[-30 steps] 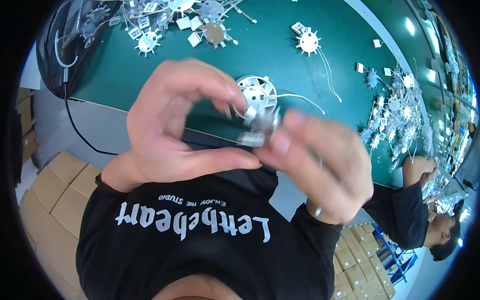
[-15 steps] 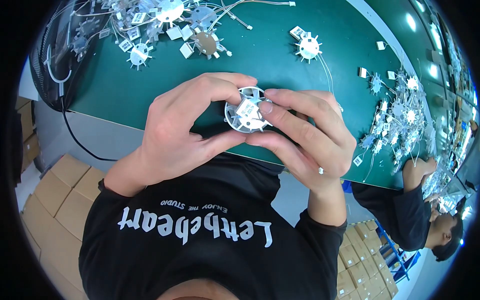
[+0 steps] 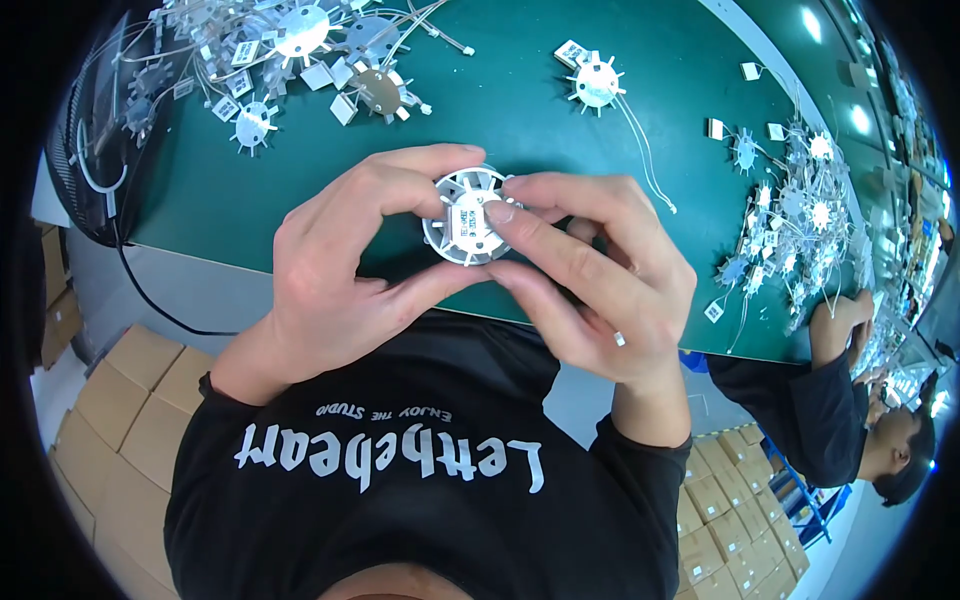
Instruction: Assembling plastic housings onto circular LED circuit boards on a production line.
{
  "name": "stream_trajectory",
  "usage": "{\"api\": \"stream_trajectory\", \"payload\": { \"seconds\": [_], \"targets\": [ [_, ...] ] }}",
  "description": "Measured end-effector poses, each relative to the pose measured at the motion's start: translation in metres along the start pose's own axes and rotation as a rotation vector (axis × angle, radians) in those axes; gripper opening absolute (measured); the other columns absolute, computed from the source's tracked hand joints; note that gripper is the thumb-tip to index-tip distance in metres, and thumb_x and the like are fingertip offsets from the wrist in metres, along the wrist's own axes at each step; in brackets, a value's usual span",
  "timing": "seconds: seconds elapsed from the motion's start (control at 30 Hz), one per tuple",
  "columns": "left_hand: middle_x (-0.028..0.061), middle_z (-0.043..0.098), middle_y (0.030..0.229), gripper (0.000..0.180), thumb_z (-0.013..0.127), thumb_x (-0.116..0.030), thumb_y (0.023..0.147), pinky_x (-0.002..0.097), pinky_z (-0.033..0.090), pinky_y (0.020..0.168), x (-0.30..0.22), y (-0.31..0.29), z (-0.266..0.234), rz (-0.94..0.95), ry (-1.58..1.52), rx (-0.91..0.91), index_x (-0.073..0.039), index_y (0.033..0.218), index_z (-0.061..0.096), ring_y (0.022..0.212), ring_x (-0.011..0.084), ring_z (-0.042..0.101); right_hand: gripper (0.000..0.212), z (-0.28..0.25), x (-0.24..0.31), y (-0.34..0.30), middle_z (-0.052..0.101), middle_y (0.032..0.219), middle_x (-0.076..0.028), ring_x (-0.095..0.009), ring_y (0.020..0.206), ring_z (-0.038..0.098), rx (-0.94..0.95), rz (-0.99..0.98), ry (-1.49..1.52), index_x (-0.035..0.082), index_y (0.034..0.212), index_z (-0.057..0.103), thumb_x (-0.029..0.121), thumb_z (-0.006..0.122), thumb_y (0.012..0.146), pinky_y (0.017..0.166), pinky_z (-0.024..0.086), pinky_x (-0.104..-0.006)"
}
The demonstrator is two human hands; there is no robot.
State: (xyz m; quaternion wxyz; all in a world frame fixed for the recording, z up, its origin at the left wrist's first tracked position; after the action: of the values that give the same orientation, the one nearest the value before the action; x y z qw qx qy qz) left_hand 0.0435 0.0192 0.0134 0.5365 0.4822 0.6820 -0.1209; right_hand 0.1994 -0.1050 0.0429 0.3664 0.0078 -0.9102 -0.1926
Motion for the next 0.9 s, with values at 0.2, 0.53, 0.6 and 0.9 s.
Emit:
{"api": "stream_trajectory", "payload": {
  "seconds": [0.2,0.53,0.6,0.9],
  "targets": [
    [0.0170,0.077,0.124,0.050,0.097,-0.004,0.071,0.0340,0.062,0.091,-0.002,0.004,-0.002,-0.017,0.000,0.010,-0.001,0.110,0.066,0.107,0.0279,0.077,0.038,-0.001,0.000,0.003,0.074,0.110,-0.024,-0.025,0.086,0.067,-0.059,-0.037,0.006,-0.006,0.106,0.081,0.000,0.089,0.069,0.068,0.053,-0.0284],
    [0.0133,0.077,0.118,0.049,0.096,-0.006,0.070,0.0346,0.060,0.090,-0.003,0.016,-0.006,-0.038,0.021,0.131,-0.004,0.110,0.067,0.105,0.0286,0.076,0.030,0.005,0.001,0.003,0.074,0.104,-0.011,-0.016,0.074,0.058,-0.115,-0.011,0.061,0.002,0.097,0.085,0.003,0.094,0.069,0.061,0.049,-0.0266],
    [0.0131,0.077,0.117,0.048,0.096,-0.007,0.070,0.0349,0.060,0.090,-0.003,0.016,-0.007,-0.023,0.049,0.141,-0.005,0.109,0.067,0.104,0.0289,0.076,0.030,0.005,0.002,0.002,0.074,0.104,-0.012,-0.017,0.075,0.059,-0.112,-0.024,0.061,0.002,0.099,0.085,0.002,0.093,0.070,0.061,0.050,-0.0270],
    [0.0124,0.076,0.115,0.049,0.097,-0.013,0.071,0.0365,0.060,0.087,0.001,0.017,-0.006,0.055,0.063,0.119,-0.005,0.110,0.068,0.101,0.0305,0.075,0.032,-0.006,-0.012,-0.016,0.075,0.106,-0.014,-0.022,0.087,0.070,-0.072,0.073,0.016,0.001,0.104,0.083,0.000,0.089,0.073,0.069,0.054,-0.0308]
  ]
}}
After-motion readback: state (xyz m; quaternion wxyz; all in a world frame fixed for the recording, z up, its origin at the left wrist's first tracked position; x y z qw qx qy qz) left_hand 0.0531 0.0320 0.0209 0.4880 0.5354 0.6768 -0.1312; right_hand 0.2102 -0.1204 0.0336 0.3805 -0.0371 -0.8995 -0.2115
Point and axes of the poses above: each hand's wrist, its own y-axis towards the middle knuckle, its own z-axis out of the palm, x = y × z, the point moved 4 cm from there along y, towards the middle knuckle
